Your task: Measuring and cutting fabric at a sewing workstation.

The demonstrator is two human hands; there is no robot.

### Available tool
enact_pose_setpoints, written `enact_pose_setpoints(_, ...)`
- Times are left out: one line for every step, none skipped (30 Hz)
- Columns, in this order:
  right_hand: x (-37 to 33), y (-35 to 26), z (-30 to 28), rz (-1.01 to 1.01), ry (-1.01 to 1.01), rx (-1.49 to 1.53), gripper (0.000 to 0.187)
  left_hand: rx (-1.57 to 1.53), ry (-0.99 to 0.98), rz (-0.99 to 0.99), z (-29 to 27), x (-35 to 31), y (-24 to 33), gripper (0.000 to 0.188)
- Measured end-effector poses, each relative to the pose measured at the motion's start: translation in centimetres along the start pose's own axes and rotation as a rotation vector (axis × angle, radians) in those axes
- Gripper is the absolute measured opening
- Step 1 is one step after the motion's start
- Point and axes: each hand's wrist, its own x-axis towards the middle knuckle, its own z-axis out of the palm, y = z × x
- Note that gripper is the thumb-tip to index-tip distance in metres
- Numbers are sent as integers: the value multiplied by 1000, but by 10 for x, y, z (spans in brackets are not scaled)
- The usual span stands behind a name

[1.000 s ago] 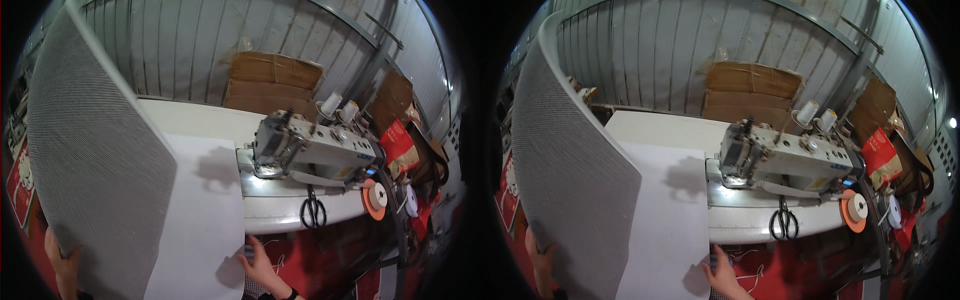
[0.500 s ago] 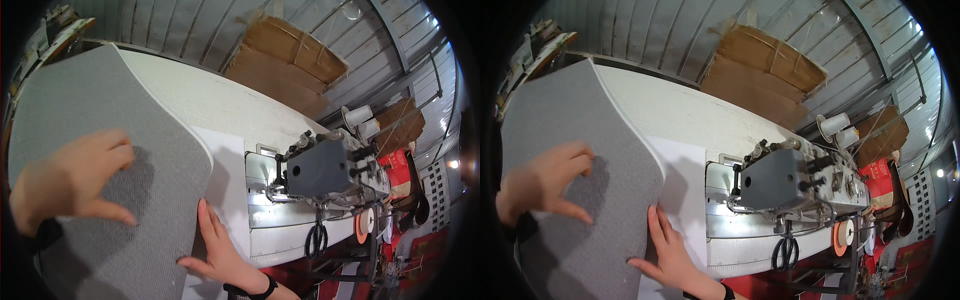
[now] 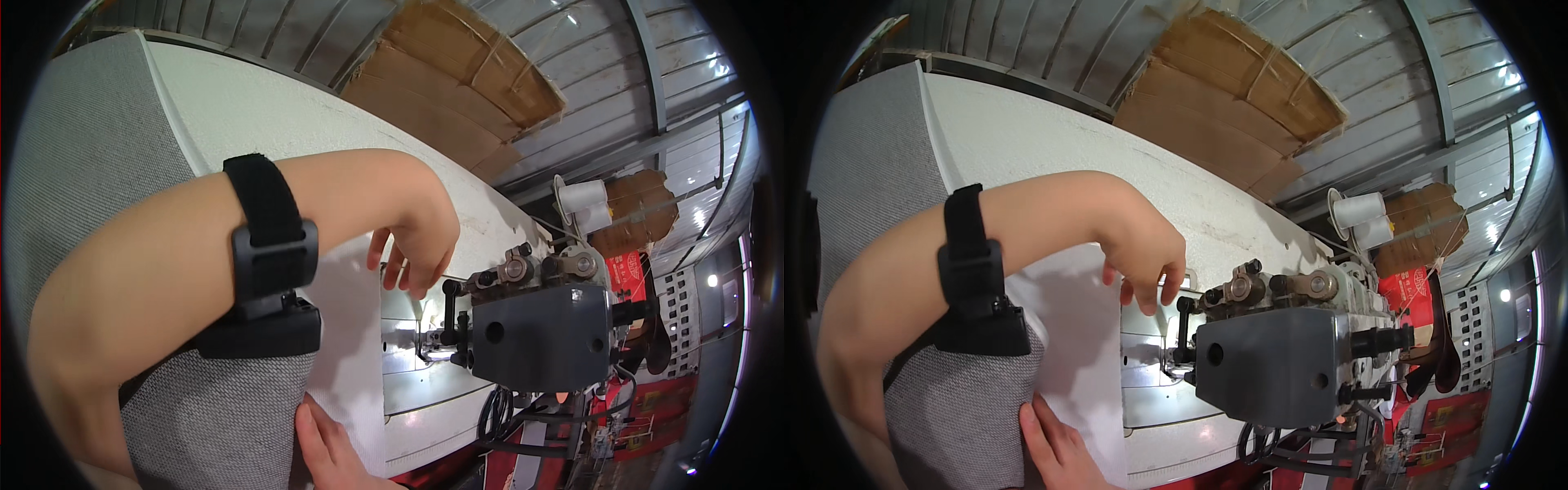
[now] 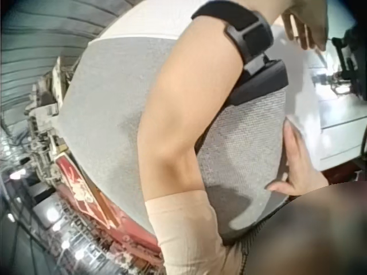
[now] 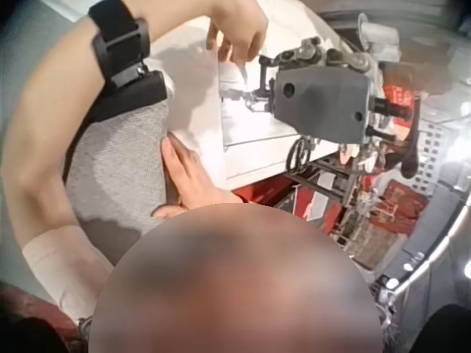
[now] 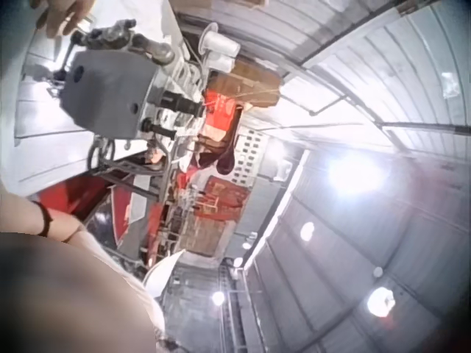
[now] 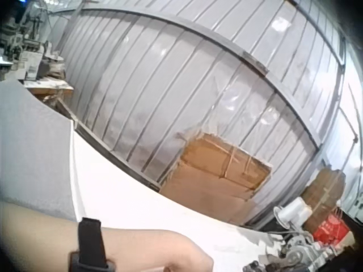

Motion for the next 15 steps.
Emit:
enact_pose_setpoints(-1,1,-2,9,-2,-5,105,-84,0,111,-1,4,-3,37)
enact_pose_setpoints(-2,2,-5,13,1,-8,104,-170,-44,135,2,11,-7,35)
enact_pose_setpoints(-1,1,-5,4,6,0,103,-255,-85,142,8,15,-13,34)
enact_pose_setpoints(-1,1,-6,1,6,5,103,-299,-33,133,15,20,-19,29)
enact_pose_setpoints(-1,1,-7,-1,7,10,102,-304,-34,131,19,21,-16,29)
enact_pose_setpoints(-1,2,-8,-3,8,13,101,-327,31,93,22,22,-12,25)
enact_pose_setpoints(-1,3,-9,-6,10,13,101,-349,98,57,22,23,-8,22)
enact_pose_setpoints(-1,1,-9,-20,7,26,100,-355,104,42,21,17,-2,22)
enact_pose_setpoints(-2,0,-8,-25,5,37,99,-239,82,41,20,17,4,21)
enact_pose_setpoints(-2,0,-7,-33,3,48,98,-123,61,41,18,16,12,19)
enact_pose_setpoints(-2,1,-7,-35,3,52,98,-128,61,39,13,20,19,19)
enact_pose_setpoints(-2,1,-7,-40,3,57,97,-11,-8,-17,8,22,26,22)
enact_pose_setpoints(-3,0,-7,-47,3,62,96,107,-76,-74,4,22,29,24)
enact_pose_setpoints(-3,-2,-6,-57,3,67,95,45,-109,-12,0,19,26,21)
enact_pose_setpoints(-3,1,-7,-55,11,77,95,44,-118,-15,-6,25,25,21)
